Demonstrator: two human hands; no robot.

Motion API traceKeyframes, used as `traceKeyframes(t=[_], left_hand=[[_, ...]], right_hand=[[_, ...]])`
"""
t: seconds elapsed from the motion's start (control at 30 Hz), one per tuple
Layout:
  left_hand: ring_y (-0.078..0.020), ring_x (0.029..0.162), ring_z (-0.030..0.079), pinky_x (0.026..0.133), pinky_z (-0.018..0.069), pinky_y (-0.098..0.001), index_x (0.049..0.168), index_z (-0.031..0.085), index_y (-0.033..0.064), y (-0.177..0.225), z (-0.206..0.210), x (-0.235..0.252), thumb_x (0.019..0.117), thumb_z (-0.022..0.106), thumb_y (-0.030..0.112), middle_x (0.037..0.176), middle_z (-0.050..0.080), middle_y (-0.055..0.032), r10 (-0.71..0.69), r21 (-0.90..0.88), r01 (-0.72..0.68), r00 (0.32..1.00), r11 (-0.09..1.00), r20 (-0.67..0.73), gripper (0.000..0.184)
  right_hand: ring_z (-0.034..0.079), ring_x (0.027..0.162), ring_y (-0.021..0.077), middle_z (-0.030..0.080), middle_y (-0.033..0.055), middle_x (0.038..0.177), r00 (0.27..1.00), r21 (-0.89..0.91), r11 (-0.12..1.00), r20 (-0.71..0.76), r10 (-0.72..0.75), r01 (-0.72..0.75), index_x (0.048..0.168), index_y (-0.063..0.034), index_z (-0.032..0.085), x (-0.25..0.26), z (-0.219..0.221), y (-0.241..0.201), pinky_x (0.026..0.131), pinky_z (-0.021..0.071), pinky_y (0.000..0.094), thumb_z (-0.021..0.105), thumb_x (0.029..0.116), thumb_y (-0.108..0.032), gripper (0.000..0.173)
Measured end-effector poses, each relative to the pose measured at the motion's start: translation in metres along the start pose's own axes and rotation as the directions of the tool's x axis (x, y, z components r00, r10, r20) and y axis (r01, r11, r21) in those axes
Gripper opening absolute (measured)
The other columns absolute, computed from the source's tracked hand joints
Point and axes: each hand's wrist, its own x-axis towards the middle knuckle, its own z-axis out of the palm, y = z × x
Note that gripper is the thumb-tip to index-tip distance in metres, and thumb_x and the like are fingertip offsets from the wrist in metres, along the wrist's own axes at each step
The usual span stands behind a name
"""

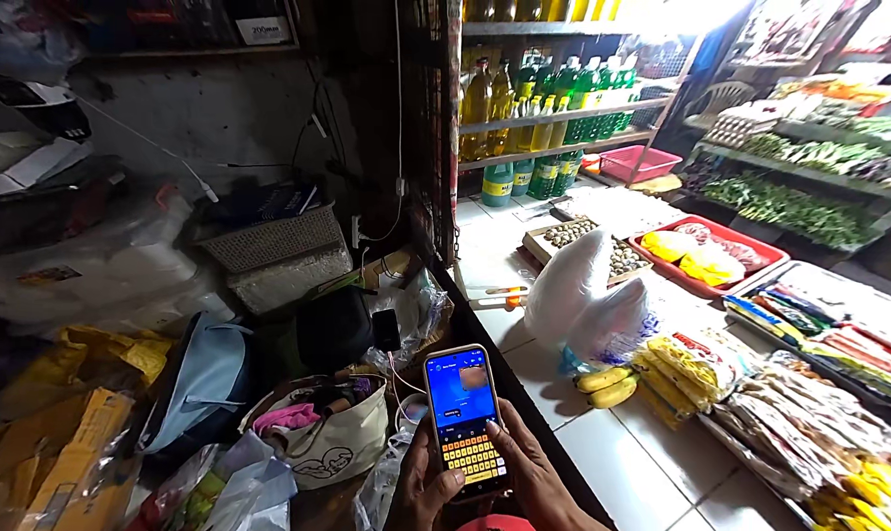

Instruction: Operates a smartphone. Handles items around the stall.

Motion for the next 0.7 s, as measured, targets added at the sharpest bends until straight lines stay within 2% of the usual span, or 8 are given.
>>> traceKeyframes(t=[0.07,0.17,0.33,0.43,0.5,0.6,0.67,0.7], left_hand=[[-0.0174,0.115,0.067,0.099,0.0573,-0.0394,0.147,0.026,0.0002,-0.001,0.001,-0.001,0.0895,0.074,0.024,0.131,0.065,-0.0064,-0.003,0.012,0.003,1.000,1.000,-0.003,0.079],[-0.0172,0.116,0.067,0.099,0.0571,-0.0393,0.148,0.024,0.0008,-0.002,0.002,-0.002,0.0892,0.074,0.025,0.132,0.064,-0.0056,-0.018,0.013,0.018,1.000,1.000,-0.005,0.080],[-0.0185,0.114,0.068,0.097,0.0584,-0.0409,0.148,0.025,0.0011,-0.004,0.001,-0.002,0.0883,0.075,0.032,0.131,0.065,-0.0067,-0.075,-0.007,0.075,0.995,0.997,-0.064,0.084],[-0.0103,0.108,0.068,0.091,0.0599,-0.0332,0.144,0.037,-0.0015,0.000,0.003,0.001,0.0992,0.050,0.024,0.125,0.067,-0.0029,-0.098,0.189,0.133,0.978,0.973,-0.183,0.053],[-0.0085,0.109,0.065,0.094,0.0567,-0.0293,0.133,0.052,-0.0071,-0.001,-0.002,0.005,0.1012,0.042,0.017,0.123,0.066,-0.0075,-0.024,0.529,0.136,0.977,0.837,-0.214,0.041],[-0.0338,0.097,0.071,0.091,0.0560,-0.0519,0.101,0.072,-0.0102,-0.006,-0.023,0.006,0.0932,0.064,0.011,0.100,0.072,-0.0237,0.086,0.923,0.047,0.993,0.381,-0.085,0.024],[-0.0424,0.091,0.070,0.086,0.0547,-0.0596,0.091,0.072,-0.0099,-0.009,-0.036,0.003,0.0872,0.070,0.005,0.093,0.071,-0.0267,-0.032,0.980,0.063,0.998,0.186,-0.058,0.016],[-0.0460,0.095,0.069,0.090,0.0524,-0.0615,0.094,0.072,-0.0106,-0.010,-0.042,0.003,0.0864,0.068,0.000,0.097,0.070,-0.0293,-0.142,0.989,0.083,0.988,0.120,-0.065,0.014]], right_hand=[[0.074,0.092,0.0163,0.072,0.0048,0.114,0.999,-0.004,1.000,-0.047,0.018,-0.018,0.139,-0.0099,0.043,0.000,0.001,0.000,0.065,0.0645,0.0321,0.034,0.1106,-0.024,0.033],[0.074,0.095,0.0150,0.072,0.0040,0.114,0.998,0.016,0.999,-0.062,0.030,-0.030,0.138,-0.0098,0.044,-0.001,0.001,0.000,0.071,0.0646,0.0326,0.032,0.1109,-0.027,0.034],[0.074,0.097,0.0249,0.072,0.0097,0.119,0.990,0.193,0.972,0.067,0.123,-0.134,0.144,-0.0176,0.039,-0.005,-0.012,0.006,0.067,0.0641,0.0381,0.039,0.1044,-0.059,0.057],[0.074,0.100,0.0281,0.072,0.0104,0.122,0.968,0.306,0.920,0.140,0.210,-0.244,0.142,-0.0242,0.043,-0.003,-0.022,0.013,0.067,0.0637,0.0403,0.029,0.1079,-0.054,0.047],[0.074,0.100,0.0280,0.071,0.0110,0.123,0.954,0.386,0.873,0.155,0.255,-0.296,0.139,-0.0249,0.048,-0.004,-0.038,0.021,0.066,0.0632,0.0401,0.026,0.1092,-0.053,0.046],[0.074,0.098,0.0266,0.072,0.0115,0.122,0.943,0.438,0.842,0.050,0.328,-0.315,0.138,-0.0198,0.052,-0.018,-0.073,0.032,0.064,0.0633,0.0395,0.016,0.1093,-0.054,0.057],[0.074,0.094,0.0271,0.072,0.0130,0.117,0.906,0.498,0.820,-0.143,0.399,-0.283,0.135,-0.0163,0.054,-0.034,-0.099,0.043,0.064,0.0623,0.0398,0.012,0.1088,-0.054,0.063],[0.074,0.090,0.0280,0.073,0.0142,0.113,0.855,0.527,0.812,-0.271,0.442,-0.252,0.134,-0.0152,0.054,-0.043,-0.110,0.049,0.063,0.0619,0.0405,0.012,0.1087,-0.055,0.063]])
